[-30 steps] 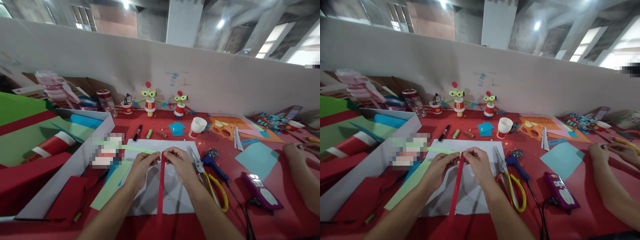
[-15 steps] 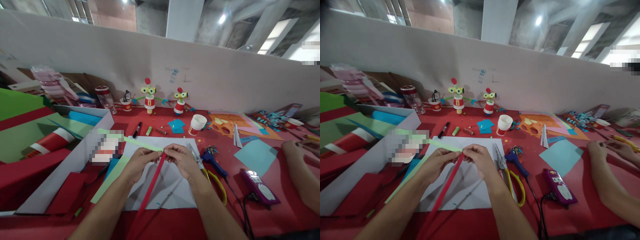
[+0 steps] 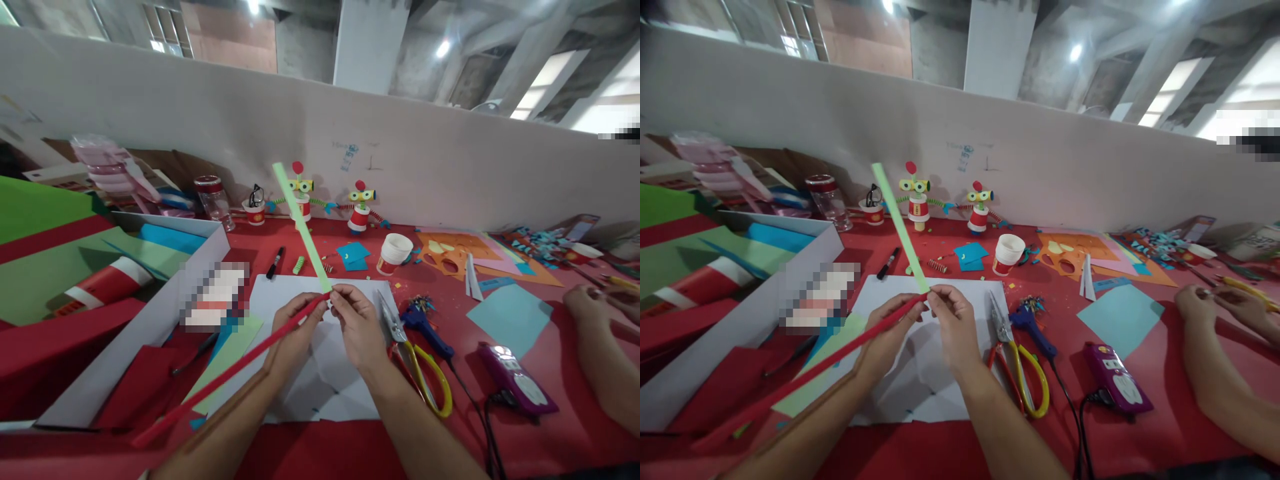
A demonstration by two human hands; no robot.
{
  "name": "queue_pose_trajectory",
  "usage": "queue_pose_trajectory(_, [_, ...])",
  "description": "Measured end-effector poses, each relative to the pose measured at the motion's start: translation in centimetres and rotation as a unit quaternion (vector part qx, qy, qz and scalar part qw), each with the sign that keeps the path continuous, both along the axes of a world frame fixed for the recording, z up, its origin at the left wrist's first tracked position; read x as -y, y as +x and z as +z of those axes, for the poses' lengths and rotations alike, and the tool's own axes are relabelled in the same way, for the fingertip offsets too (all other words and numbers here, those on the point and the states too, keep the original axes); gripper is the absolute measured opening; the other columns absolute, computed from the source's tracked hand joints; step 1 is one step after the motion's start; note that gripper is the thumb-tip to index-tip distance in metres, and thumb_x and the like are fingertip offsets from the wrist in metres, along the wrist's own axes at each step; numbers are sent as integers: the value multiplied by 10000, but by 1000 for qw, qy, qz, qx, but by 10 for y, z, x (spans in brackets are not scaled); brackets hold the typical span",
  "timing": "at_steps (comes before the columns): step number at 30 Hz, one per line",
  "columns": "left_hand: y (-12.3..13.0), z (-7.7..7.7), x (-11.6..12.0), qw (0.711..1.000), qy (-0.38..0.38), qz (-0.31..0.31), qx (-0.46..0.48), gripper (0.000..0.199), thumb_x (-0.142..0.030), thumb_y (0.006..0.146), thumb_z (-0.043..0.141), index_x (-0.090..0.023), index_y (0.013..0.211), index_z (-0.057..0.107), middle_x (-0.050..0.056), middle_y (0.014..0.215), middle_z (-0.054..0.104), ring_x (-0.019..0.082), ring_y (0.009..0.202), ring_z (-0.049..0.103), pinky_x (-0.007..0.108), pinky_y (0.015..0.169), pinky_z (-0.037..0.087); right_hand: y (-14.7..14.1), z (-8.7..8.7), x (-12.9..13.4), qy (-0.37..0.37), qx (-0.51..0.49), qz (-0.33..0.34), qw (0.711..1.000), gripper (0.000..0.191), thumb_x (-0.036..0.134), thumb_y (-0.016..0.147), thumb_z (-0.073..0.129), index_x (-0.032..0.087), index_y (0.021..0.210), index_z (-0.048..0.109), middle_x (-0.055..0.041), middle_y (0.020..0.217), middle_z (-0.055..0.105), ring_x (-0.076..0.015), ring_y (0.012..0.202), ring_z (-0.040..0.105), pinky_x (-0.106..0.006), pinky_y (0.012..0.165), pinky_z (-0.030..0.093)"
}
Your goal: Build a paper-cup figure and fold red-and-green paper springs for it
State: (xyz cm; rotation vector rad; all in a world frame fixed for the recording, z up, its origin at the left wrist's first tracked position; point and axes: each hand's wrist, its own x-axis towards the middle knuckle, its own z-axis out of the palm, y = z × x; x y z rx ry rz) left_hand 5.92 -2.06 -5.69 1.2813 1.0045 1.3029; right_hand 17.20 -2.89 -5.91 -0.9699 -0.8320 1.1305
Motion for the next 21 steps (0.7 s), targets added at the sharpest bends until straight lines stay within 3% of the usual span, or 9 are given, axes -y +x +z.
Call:
queue_pose_trajectory(8, [-8,-2,-13,989,-82,-21,124,239,-313,740,661,-165,555,634,7,562,585,137,595,523,254,613,419,-3,3,1,-28,-8,29,999,108,274,707,717,191,768,683,24,652,594,-103,624,488,-253,633,386])
queue_pose_trajectory(12, [-10,-3,-15,993,-79,-22,86,320,-343,752,671,-163,496,604,1,521,560,127,578,513,254,625,406,-2,7,1,-63,-37,63,995,132,262,649,751,175,698,665,20,610,607,-101,594,509,-248,595,376])
queue_pose_trajectory(15, [-11,-3,-15,992,-91,-28,88,302,-366,751,679,-158,537,635,0,543,582,123,583,521,255,632,409,-1,7,1,-67,-36,56,996,136,257,630,758,177,684,662,20,602,616,-101,591,517,-247,597,384])
queue_pose_trajectory(19, [-11,-3,-15,978,-135,-55,148,199,-364,708,727,-167,732,715,2,638,640,123,621,539,257,650,424,-2,6,1,-63,-34,21,997,153,278,606,767,192,684,667,23,615,626,-115,601,534,-269,629,427])
queue_pose_trajectory(21, [-11,-3,-16,974,-147,-78,153,190,-351,688,747,-166,709,712,-1,635,636,116,630,535,251,660,422,-3,4,1,-59,-34,8,998,153,284,605,769,197,686,672,22,628,634,-116,612,540,-273,645,440])
